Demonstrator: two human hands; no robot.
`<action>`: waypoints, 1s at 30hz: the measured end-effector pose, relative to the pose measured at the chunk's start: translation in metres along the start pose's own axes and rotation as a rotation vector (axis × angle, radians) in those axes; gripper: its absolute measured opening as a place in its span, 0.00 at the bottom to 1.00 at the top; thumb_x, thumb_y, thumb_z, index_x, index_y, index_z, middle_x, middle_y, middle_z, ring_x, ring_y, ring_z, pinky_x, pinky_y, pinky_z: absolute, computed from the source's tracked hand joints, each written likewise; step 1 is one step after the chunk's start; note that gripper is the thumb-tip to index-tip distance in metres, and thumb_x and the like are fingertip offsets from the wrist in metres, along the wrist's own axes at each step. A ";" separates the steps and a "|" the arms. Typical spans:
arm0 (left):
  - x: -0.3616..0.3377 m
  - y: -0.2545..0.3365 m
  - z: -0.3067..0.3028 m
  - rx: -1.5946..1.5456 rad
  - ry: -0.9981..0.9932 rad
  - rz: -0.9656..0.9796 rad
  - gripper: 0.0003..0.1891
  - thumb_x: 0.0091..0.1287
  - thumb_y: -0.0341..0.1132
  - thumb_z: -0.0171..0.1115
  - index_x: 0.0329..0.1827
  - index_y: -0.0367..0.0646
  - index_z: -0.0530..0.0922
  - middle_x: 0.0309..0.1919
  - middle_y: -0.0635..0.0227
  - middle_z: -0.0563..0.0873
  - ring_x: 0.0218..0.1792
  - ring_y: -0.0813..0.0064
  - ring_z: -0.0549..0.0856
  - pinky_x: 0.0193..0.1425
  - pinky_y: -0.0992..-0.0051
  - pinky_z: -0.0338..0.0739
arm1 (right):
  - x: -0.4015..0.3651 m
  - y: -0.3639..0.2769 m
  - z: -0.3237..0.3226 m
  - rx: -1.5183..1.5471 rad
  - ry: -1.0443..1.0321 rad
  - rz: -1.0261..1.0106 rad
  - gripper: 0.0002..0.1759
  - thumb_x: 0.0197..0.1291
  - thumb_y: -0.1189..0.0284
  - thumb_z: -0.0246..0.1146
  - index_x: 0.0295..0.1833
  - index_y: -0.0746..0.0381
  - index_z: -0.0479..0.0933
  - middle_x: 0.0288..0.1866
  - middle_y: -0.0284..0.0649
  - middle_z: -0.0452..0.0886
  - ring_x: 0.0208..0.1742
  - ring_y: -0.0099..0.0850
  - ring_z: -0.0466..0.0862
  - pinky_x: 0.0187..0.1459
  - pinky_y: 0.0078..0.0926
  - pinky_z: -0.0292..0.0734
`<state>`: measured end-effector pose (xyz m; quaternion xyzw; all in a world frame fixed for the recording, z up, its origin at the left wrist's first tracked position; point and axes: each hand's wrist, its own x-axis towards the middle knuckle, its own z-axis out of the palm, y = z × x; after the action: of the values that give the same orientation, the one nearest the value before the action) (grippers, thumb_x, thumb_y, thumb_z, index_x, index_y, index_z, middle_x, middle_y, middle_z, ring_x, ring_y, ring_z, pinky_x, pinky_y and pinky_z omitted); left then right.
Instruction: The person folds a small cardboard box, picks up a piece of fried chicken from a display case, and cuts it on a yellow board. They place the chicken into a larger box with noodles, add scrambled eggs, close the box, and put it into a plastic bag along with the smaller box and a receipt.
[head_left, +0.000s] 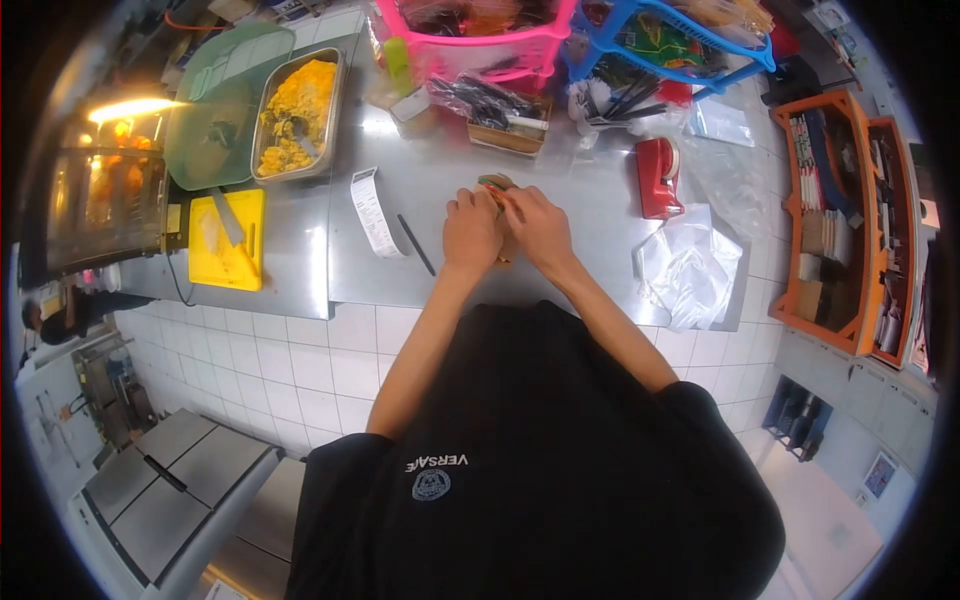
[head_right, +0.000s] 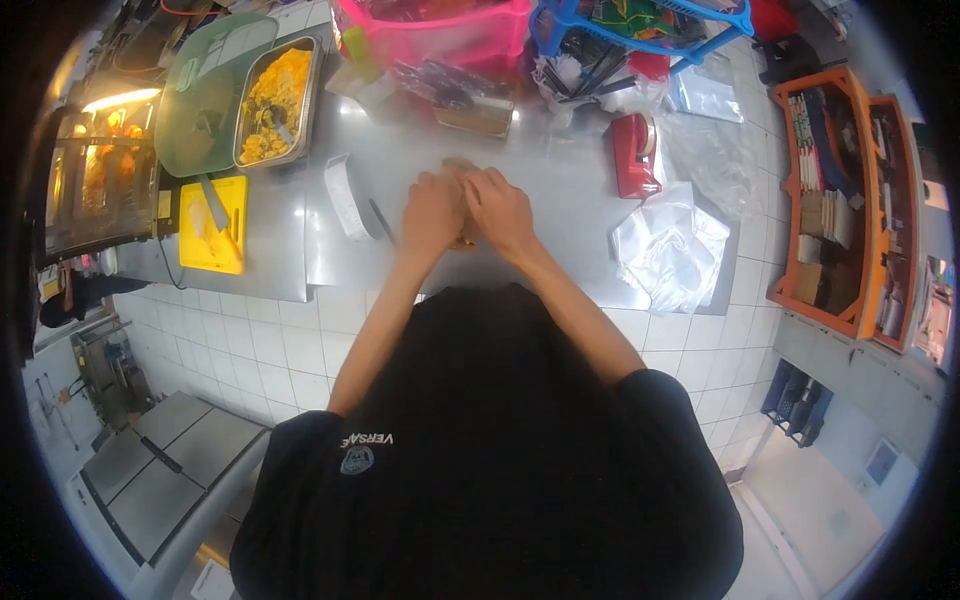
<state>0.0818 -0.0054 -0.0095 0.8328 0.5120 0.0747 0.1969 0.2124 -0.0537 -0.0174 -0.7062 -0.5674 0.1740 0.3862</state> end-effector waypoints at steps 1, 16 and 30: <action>-0.004 0.003 -0.004 -0.045 0.034 -0.012 0.17 0.58 0.33 0.68 0.47 0.36 0.74 0.46 0.57 0.78 0.47 0.52 0.82 0.46 0.57 0.82 | 0.005 -0.013 -0.005 -0.090 -0.039 0.036 0.09 0.65 0.71 0.63 0.49 0.60 0.79 0.40 0.48 0.84 0.35 0.46 0.86 0.35 0.39 0.81; -0.012 0.024 -0.006 -0.053 0.143 -0.018 0.12 0.64 0.31 0.61 0.49 0.38 0.78 0.47 0.60 0.81 0.49 0.57 0.83 0.45 0.58 0.83 | 0.042 -0.009 0.001 -0.480 -0.461 0.182 0.10 0.62 0.71 0.61 0.44 0.63 0.84 0.39 0.55 0.86 0.42 0.54 0.87 0.43 0.49 0.82; -0.018 0.010 0.034 0.097 0.253 0.124 0.20 0.57 0.35 0.71 0.51 0.37 0.79 0.53 0.61 0.78 0.59 0.61 0.77 0.60 0.62 0.74 | 0.013 0.022 -0.016 -0.029 -0.236 -0.301 0.23 0.61 0.76 0.65 0.63 0.56 0.79 0.42 0.42 0.77 0.42 0.42 0.78 0.44 0.38 0.76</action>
<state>0.0928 -0.0342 -0.0355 0.8553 0.4832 0.1664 0.0854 0.2420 -0.0483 -0.0205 -0.5936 -0.7103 0.1876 0.3285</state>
